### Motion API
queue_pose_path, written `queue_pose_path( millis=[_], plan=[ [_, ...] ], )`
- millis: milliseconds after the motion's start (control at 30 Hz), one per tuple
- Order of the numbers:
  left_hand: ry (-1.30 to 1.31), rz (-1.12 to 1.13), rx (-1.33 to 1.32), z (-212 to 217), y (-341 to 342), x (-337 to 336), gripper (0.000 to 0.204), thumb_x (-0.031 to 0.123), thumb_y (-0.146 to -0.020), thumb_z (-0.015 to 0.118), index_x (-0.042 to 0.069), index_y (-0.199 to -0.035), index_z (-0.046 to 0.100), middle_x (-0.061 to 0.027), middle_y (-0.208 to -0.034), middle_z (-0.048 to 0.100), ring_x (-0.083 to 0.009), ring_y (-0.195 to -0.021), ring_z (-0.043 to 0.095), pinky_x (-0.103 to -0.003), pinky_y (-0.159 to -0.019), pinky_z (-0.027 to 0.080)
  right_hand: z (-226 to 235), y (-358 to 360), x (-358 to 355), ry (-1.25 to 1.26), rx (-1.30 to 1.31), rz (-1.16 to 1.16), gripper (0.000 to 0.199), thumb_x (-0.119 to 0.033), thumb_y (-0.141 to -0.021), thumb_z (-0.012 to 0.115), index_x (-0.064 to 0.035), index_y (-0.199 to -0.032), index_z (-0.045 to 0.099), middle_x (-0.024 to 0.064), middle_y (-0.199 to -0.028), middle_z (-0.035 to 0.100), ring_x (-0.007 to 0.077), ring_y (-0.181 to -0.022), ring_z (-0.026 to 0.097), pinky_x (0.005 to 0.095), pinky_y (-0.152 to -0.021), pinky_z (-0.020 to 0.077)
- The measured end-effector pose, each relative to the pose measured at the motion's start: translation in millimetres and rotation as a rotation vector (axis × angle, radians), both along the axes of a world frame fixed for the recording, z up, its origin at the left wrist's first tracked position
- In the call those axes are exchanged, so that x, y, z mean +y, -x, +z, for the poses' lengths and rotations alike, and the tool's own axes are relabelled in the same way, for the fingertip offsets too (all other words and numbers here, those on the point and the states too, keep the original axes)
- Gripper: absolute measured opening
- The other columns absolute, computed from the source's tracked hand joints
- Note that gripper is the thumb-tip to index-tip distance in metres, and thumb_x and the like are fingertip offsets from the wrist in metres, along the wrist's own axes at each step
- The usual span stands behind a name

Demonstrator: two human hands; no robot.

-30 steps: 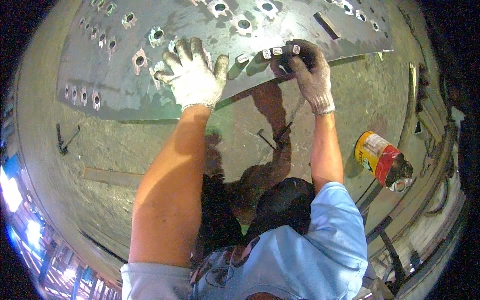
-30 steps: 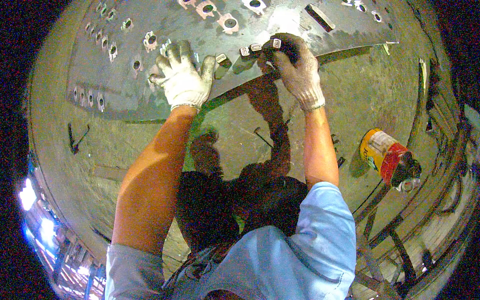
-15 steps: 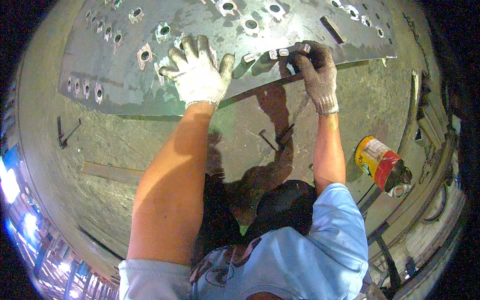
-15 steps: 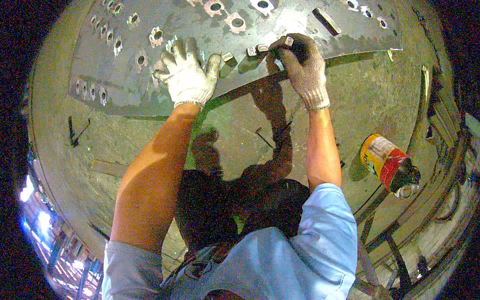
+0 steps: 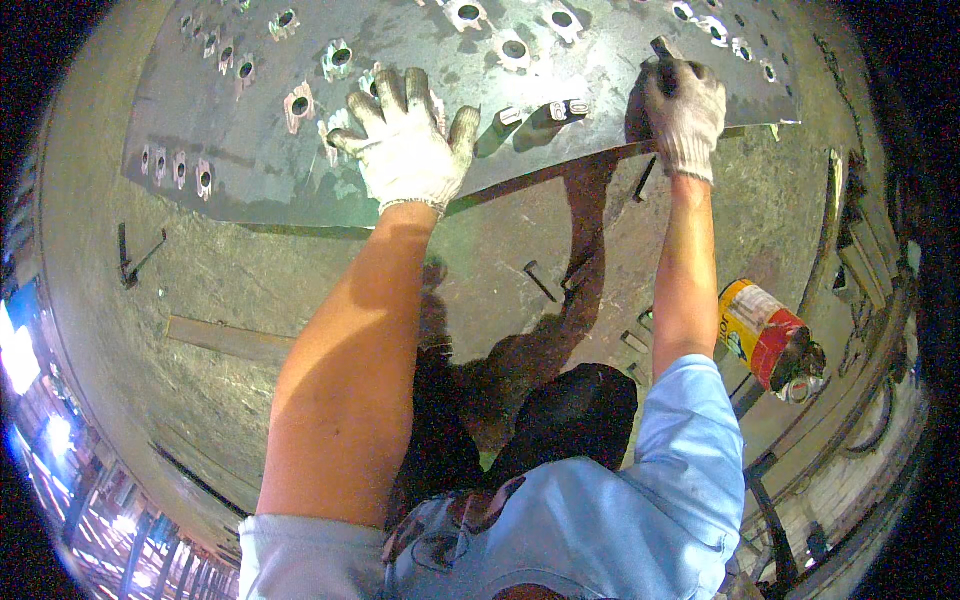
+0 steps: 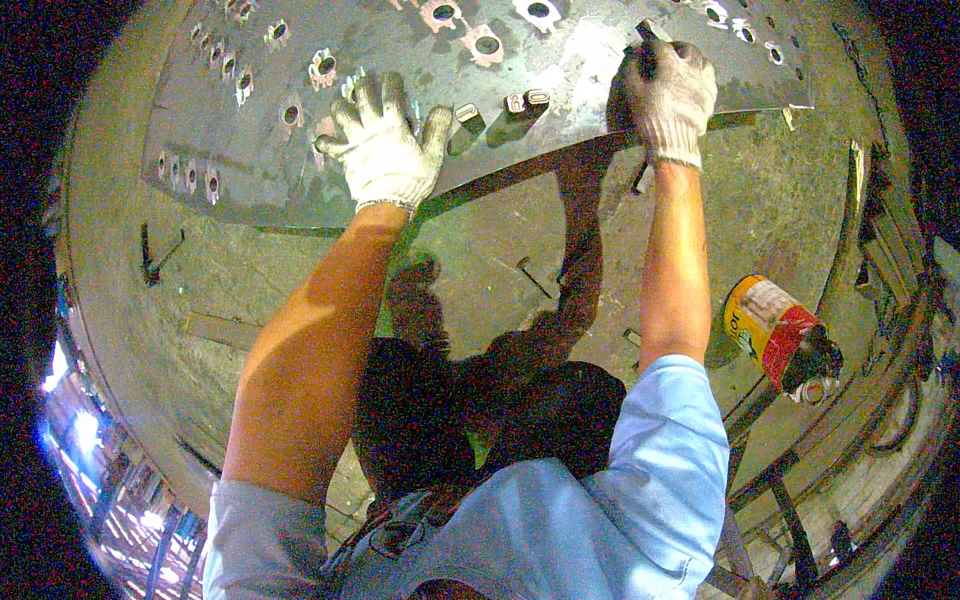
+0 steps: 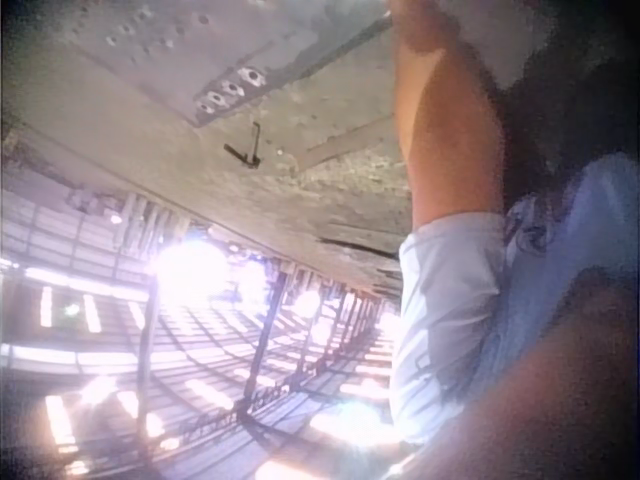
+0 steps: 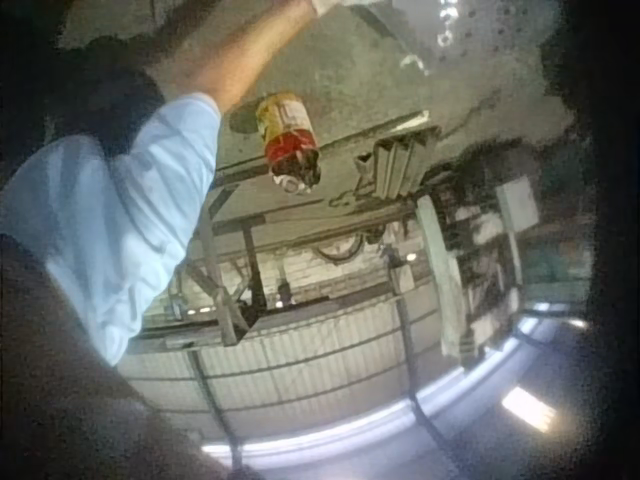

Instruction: The person kneels on the floor and repeatedly picks up small metal pins, inserting them into holes on a perforated metal sheet. The person handles the pins one at a time, placing them into the sheet's holes.

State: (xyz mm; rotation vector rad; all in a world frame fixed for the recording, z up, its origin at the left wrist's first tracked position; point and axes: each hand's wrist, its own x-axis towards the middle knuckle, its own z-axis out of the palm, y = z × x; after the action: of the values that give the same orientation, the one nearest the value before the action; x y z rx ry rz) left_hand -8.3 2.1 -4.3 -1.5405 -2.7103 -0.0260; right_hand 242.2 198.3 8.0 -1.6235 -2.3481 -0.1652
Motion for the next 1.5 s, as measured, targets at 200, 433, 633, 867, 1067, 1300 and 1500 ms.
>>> queue_pose_path(
  millis=[200, 433, 633, 867, 1067, 1300, 1500],
  plan=[
    [-0.006, -0.01, 0.011, -3.7, -3.1, 1.4, 0.09, 0.073, -0.092, 0.045, 0.014, -0.158, 0.034, -0.0162, -0.166, 0.026, -0.0495, -0.15, 0.02, -0.078, -0.112, 0.014, -21.8, -39.1, 1.8, -0.053, 0.449, -0.082, 0.033, -0.032, -0.087, 0.074, -0.0094, -0.112, 0.074, 0.0171, -0.108, 0.071, 0.0344, -0.102, 0.067, 0.0444, -0.092, 0.0529],
    [-0.005, -0.003, 0.018, -2.3, -4.2, -0.5, 0.089, 0.073, -0.092, 0.044, 0.013, -0.157, 0.035, -0.0177, -0.165, 0.026, -0.0486, -0.15, 0.022, -0.076, -0.113, 0.016, -95.6, -144.4, -89.2, 0.269, 0.344, -0.434, 0.049, -0.042, -0.088, 0.072, -0.001, -0.115, 0.07, 0.0233, -0.113, 0.072, 0.0366, -0.101, 0.071, 0.0453, -0.089, 0.0545],
    [0.012, 0.014, 0.009, -4.2, -6.8, 2.8, 0.087, 0.075, -0.092, 0.041, 0.017, -0.157, 0.034, -0.0137, -0.167, 0.023, -0.0454, -0.152, 0.019, -0.075, -0.114, 0.019, -155.9, -118.0, -93.9, 0.517, 0.152, -0.499, 0.056, -0.051, -0.086, 0.07, -0.0004, -0.109, 0.066, 0.0254, -0.104, 0.072, 0.0428, -0.101, 0.069, 0.048, -0.087, 0.0559],
    [-0.019, 0.014, 0.064, -17.8, 7.3, -2.8, 0.086, 0.075, -0.092, 0.039, 0.02, -0.158, 0.035, -0.0109, -0.169, 0.022, -0.0426, -0.154, 0.019, -0.074, -0.115, 0.016, -103.9, -123.3, -210.1, 0.654, 0.26, -0.485, 0.044, -0.039, -0.086, 0.07, -0.0014, -0.109, 0.068, 0.0253, -0.106, 0.072, 0.0427, -0.102, 0.069, 0.0475, -0.089, 0.0543],
    [-0.12, -0.012, 0.023, -15.1, -0.4, 0.1, 0.082, 0.07, -0.092, 0.043, 0.017, -0.154, 0.04, -0.0122, -0.166, 0.028, -0.0465, -0.149, 0.026, -0.075, -0.114, 0.016, -101.5, -84.1, -262.1, 0.739, 0.22, -0.508, 0.052, -0.049, -0.086, 0.066, 0.0016, -0.097, 0.067, 0.0273, -0.098, 0.071, 0.0429, -0.093, 0.07, 0.0488, -0.084, 0.0552],
    [-0.096, -0.011, 0.038, -21.5, 7.1, -2.3, 0.088, 0.077, -0.091, 0.038, 0.019, -0.158, 0.036, -0.0125, -0.168, 0.024, -0.0424, -0.153, 0.02, -0.063, -0.12, 0.021, -103.1, -67.5, -279.8, 0.708, 0.114, -0.025, 0.045, -0.045, -0.085, 0.07, -0.0038, -0.102, 0.066, 0.0241, -0.096, 0.068, 0.0424, -0.094, 0.066, 0.0501, -0.084, 0.0524],
    [-0.107, -0.043, 0.059, -25.5, 0.1, 6.7, 0.082, 0.073, -0.092, 0.04, 0.021, -0.156, 0.038, -0.0131, -0.165, 0.031, -0.0444, -0.149, 0.027, -0.074, -0.115, 0.015, -113.2, -60.4, -303.0, 0.594, 0.159, 0.057, 0.057, -0.044, -0.071, 0.082, -0.0047, -0.107, 0.063, 0.0187, -0.098, 0.066, 0.0369, -0.095, 0.064, 0.0469, -0.084, 0.0521]
  ],
)
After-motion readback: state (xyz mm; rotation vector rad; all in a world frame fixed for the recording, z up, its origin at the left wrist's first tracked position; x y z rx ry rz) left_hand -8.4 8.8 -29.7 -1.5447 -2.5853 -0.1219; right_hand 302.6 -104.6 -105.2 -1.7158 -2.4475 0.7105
